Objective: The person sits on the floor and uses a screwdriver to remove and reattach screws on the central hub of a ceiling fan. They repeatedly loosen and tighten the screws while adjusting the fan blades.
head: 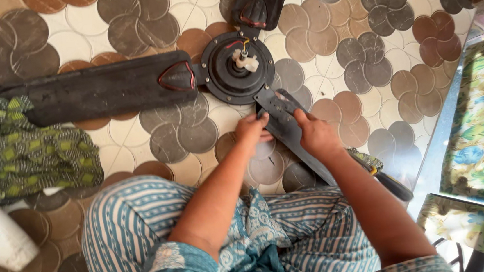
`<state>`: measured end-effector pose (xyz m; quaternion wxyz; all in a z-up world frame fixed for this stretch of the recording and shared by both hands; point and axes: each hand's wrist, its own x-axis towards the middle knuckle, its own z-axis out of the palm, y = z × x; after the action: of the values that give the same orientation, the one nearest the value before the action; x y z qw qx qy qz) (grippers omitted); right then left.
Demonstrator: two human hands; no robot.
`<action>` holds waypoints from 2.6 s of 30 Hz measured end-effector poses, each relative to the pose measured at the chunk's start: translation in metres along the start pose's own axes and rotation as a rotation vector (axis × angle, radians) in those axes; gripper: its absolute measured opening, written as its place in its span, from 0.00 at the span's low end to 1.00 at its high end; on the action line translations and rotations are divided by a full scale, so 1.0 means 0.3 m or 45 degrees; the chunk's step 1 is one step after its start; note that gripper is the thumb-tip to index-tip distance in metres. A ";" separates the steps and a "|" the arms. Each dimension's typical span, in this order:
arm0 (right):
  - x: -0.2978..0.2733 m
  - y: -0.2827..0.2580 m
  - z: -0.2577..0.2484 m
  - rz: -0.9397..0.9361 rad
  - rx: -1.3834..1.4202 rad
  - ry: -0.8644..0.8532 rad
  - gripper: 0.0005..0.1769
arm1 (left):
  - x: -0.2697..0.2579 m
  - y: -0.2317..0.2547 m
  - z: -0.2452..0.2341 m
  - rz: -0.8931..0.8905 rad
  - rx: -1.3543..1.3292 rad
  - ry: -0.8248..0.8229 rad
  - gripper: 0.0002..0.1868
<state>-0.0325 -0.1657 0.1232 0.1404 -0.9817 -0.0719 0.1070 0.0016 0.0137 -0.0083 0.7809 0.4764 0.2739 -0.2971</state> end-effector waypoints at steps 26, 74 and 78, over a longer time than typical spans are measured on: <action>-0.122 -0.037 0.088 0.100 -0.028 0.122 0.24 | -0.200 0.132 -0.125 1.291 1.944 0.321 0.14; 0.008 -0.062 0.019 -0.039 -0.117 0.366 0.21 | -0.102 0.319 -0.014 1.506 1.600 0.168 0.06; 0.067 -0.107 -0.022 -0.051 -0.125 0.316 0.16 | -0.096 0.325 -0.017 1.583 1.663 0.192 0.06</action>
<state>-0.0151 -0.1334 0.1350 0.1022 -0.9914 -0.0786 -0.0219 0.0523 0.0603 0.0669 0.3545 0.9050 -0.2056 0.1139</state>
